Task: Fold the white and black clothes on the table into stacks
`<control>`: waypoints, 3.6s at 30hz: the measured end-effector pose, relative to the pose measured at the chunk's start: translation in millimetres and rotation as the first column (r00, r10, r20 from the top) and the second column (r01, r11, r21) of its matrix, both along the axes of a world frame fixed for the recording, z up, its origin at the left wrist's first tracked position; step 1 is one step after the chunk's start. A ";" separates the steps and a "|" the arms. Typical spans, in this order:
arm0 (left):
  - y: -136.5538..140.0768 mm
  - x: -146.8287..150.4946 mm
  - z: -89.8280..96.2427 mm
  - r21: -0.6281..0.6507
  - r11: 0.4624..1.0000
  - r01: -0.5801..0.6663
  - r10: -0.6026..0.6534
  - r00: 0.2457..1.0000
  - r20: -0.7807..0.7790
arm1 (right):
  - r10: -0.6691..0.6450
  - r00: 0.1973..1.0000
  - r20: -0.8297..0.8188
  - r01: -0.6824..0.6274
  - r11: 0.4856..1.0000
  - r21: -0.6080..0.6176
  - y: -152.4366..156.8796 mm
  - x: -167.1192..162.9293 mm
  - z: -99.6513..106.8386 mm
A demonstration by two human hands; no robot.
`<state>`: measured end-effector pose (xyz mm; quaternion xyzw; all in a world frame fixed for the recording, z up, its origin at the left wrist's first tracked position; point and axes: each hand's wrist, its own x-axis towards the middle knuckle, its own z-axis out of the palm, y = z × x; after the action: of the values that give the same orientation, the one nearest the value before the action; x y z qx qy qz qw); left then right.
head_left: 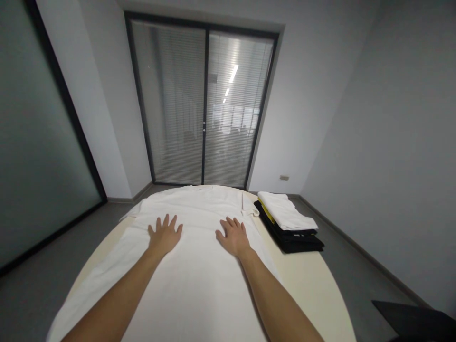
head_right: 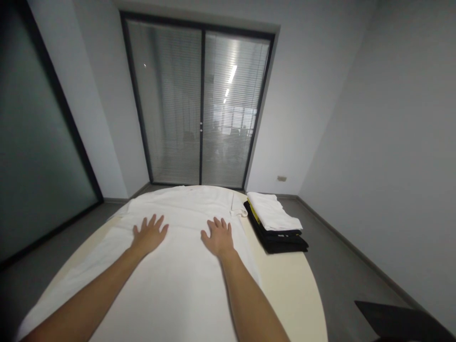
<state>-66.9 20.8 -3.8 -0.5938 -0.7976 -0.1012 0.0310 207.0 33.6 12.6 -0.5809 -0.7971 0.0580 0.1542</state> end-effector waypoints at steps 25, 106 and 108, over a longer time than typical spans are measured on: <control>23.1 59.3 -3.8 -0.001 0.978 0.208 -0.207 0.976 0.060 | -0.126 0.991 0.047 0.130 0.988 -0.084 -5.5 -2.5 8.6; 23.0 64.3 3.1 -0.051 0.978 0.202 -0.202 0.979 0.012 | -0.570 0.821 0.016 0.568 0.819 0.081 87.1 48.4 11.5; 23.7 64.1 1.8 -0.047 0.978 0.203 -0.203 0.979 0.011 | -0.533 0.845 -0.026 0.533 0.840 0.096 89.3 51.4 10.1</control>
<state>-2.8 44.5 -2.1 -0.6724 -0.7351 -0.0867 0.0037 258.5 122.9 22.7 -0.7712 -0.6062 -0.0276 0.1923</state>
